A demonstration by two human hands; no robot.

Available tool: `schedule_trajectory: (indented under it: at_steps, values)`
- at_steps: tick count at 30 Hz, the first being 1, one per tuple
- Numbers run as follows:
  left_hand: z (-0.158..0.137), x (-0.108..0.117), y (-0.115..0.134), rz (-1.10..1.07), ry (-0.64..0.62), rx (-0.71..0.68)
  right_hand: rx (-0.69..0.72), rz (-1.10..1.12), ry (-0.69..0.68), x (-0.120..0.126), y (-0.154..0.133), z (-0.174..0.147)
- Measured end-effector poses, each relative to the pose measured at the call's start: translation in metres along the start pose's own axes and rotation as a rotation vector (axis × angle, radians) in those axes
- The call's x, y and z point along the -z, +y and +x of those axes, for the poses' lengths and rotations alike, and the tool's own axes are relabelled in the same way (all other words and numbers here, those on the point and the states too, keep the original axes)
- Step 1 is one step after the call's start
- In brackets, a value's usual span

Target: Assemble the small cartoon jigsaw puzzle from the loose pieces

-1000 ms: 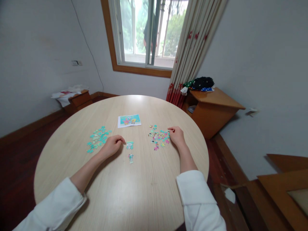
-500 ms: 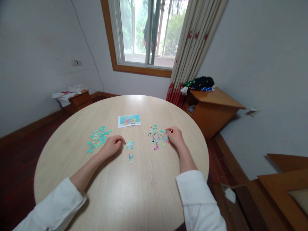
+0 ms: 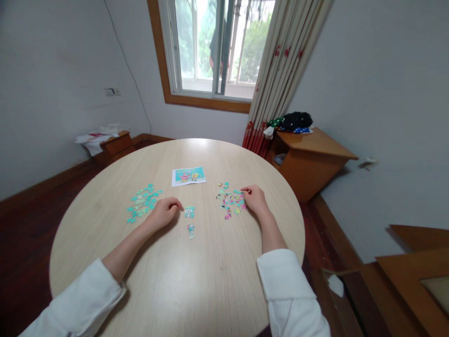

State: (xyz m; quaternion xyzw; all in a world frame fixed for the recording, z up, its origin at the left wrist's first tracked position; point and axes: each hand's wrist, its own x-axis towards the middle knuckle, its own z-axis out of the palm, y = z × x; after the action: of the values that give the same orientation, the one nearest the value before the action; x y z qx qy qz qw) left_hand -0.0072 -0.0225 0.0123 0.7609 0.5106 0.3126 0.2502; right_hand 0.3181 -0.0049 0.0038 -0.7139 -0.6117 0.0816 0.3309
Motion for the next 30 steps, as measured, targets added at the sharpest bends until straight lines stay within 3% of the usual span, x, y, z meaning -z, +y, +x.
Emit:
schedule_trajectory:
  at_steps: [30]
  values:
    - [0.0007, -0.0011, -0.0026, -0.001, -0.001, -0.012, -0.012, -0.016, -0.015, -0.002, -0.0037, 0.0]
